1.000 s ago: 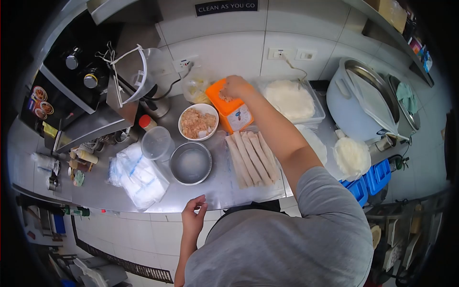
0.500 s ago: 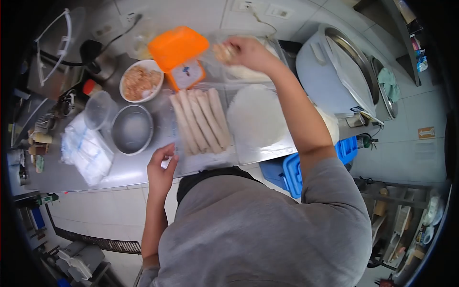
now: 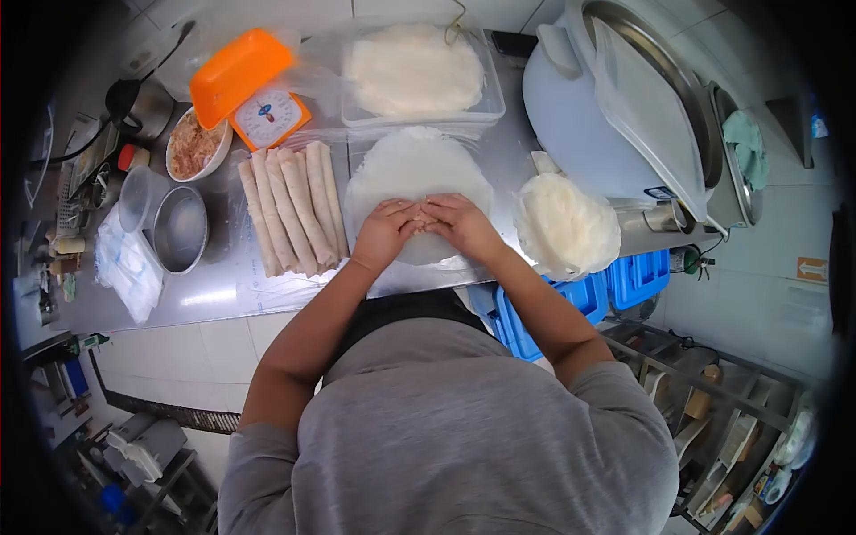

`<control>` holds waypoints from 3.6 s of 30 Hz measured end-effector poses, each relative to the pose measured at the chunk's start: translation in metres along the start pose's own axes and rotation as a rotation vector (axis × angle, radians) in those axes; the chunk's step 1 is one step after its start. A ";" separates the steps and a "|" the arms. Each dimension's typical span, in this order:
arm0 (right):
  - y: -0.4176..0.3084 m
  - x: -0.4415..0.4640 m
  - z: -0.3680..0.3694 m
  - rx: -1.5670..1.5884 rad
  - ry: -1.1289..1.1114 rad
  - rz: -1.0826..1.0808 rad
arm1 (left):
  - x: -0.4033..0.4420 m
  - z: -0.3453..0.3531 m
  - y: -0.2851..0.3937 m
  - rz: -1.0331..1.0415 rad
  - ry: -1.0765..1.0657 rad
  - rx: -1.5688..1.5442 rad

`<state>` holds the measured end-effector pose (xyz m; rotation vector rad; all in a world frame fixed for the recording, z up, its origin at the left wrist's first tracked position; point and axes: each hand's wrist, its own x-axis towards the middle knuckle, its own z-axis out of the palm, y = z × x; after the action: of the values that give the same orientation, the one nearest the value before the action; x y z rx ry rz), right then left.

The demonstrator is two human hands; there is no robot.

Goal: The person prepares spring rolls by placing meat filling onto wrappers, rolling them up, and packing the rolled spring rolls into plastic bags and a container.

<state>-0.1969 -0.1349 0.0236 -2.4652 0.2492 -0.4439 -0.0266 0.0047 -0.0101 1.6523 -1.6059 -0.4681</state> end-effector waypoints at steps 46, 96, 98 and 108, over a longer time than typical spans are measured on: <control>0.033 -0.036 -0.047 0.430 0.159 0.427 | -0.003 0.000 0.034 -0.005 0.113 0.677; -0.156 0.423 0.179 -0.369 -0.714 -0.164 | -0.222 -0.258 0.025 -0.538 0.719 -0.020; -0.147 0.414 0.176 -0.334 -0.489 -0.374 | -0.214 -0.261 0.017 -0.482 0.718 0.000; -0.124 0.150 -0.035 -0.142 -0.285 0.156 | -0.122 -0.208 0.040 -0.287 0.463 -0.199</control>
<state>-0.0616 -0.0971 0.1637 -2.5844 0.3603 -0.0068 0.0799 0.1813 0.1215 1.6918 -0.9622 -0.3412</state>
